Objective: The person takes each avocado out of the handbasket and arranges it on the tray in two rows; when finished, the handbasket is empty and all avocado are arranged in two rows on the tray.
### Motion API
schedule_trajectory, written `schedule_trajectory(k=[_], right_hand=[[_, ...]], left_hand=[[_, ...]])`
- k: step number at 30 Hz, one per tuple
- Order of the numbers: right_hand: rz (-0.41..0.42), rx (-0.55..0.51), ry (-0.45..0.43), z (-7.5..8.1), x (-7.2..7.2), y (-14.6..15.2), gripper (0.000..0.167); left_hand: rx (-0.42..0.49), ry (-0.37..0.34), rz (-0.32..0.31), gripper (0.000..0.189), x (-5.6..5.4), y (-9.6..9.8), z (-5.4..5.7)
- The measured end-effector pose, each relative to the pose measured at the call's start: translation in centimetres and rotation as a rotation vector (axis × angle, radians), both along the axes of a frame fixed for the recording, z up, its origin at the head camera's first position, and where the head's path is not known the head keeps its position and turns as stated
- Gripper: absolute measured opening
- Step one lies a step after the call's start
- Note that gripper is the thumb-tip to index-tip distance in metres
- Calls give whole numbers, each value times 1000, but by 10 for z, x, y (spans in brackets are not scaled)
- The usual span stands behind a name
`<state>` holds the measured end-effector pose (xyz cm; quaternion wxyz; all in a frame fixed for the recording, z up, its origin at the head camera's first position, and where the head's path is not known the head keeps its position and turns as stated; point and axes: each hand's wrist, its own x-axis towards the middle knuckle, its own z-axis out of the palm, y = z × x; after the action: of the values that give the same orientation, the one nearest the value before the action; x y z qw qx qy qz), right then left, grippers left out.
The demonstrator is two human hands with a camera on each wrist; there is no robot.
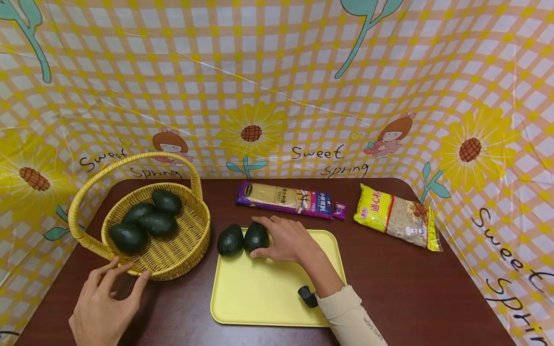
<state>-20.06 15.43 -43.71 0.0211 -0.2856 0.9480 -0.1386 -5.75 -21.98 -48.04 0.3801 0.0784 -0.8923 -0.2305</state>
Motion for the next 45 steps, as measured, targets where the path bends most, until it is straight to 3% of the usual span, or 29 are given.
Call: schedule_trajectory(k=[11,19,27,32,45], right_hand=[[-12,21,56,14,-6,-6,91],[61,-32,155,29,-11,-29,82],[186,-73,208,41,-16,-64,66],[249,-76,211,46,-17,-90,61],[351,-41,114,43,-20,-140,58]], left_hand=[[1,-7,11,45,-1,0,0],[-2,1,16,45,-2,-1,1],[2,-7,23,46,-3,-2,1],[11,-16,29,46,-3,-1,0],[19,-34,15,45,0,1,-1]])
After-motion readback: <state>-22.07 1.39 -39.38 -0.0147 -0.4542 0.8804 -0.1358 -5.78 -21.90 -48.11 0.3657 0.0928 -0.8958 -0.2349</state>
